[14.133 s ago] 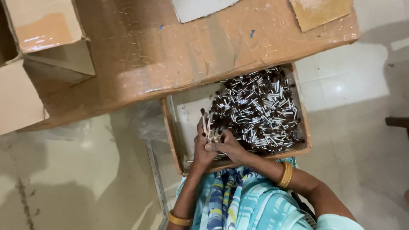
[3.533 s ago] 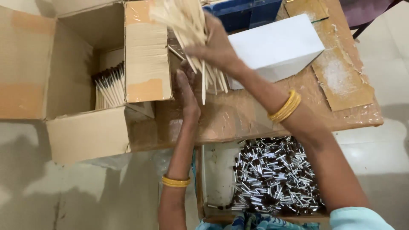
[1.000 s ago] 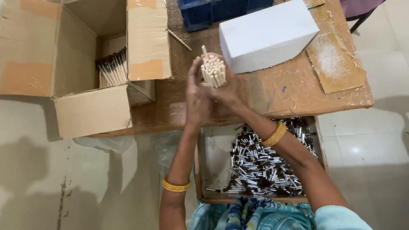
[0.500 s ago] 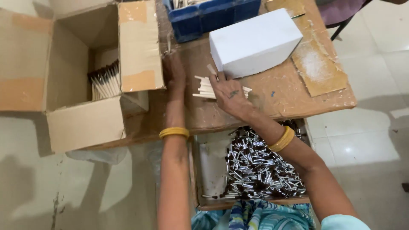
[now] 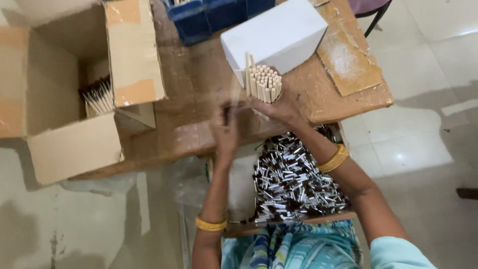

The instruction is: The person inserts metal candle holders into the ends of wooden sticks. They hold a bundle of sticks in one hand and pick up holders from a box on their lap with the other hand to assemble them.

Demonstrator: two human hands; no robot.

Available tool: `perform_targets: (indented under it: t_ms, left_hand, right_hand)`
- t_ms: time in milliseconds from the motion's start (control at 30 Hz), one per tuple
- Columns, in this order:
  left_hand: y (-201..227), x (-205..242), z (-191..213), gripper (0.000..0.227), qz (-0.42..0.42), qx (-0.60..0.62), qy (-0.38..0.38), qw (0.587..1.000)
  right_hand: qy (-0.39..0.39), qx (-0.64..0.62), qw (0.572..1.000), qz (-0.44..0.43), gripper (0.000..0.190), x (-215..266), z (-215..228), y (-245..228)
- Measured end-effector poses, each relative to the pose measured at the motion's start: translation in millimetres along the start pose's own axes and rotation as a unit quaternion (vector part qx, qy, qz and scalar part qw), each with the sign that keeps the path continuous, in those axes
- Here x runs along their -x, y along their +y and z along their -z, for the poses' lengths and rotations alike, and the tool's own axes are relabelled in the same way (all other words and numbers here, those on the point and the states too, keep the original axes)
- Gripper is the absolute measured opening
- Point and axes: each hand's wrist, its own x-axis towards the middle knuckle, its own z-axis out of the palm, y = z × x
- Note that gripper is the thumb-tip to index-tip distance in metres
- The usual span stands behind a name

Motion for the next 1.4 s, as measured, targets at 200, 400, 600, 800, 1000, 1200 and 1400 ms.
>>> perform_targets:
  t_ms: [200,400,600,800,1000,1200,1400]
  left_hand:
    - [17.3,30.6,-26.1,0.030,-0.137,-0.097,0.004,0.986]
    - [14.4,61.7,6.8,0.023,-0.043,-0.018,-0.028,0.999]
    - [6.3,102.4,17.9,0.057,0.077,0.277,-0.165,0.943]
    - [-70.4,184.6,22.0,0.077,0.228,0.325,-0.253,0.882]
    - [-68.0,240.4,13.4,0.056,0.371,0.310,-0.261,0.835]
    - [-61.2,245.7,22.4,0.043,0.407,0.288,-0.196,0.845]
    - [-54.6,263.2,11.1,0.056,0.438,0.395,-0.107,0.800]
  right_hand:
    - [0.129,-0.048,0.990,0.018,0.050,15.2,-18.7,58.5]
    - [0.104,-0.035,0.993,0.033,0.041,31.5,12.3,65.8]
    - [-0.069,-0.109,0.984,-0.125,0.065,76.2,13.0,34.3]
    - [-0.310,-0.350,0.791,-0.395,0.076,234.0,-43.9,135.3]
    - [-0.283,-0.477,0.624,-0.550,0.053,340.6,-72.4,149.9]
    - [-0.293,-0.479,0.655,-0.505,0.052,334.1,-63.4,110.5]
    - [-0.261,-0.223,0.856,-0.386,0.074,261.7,-15.9,37.6]
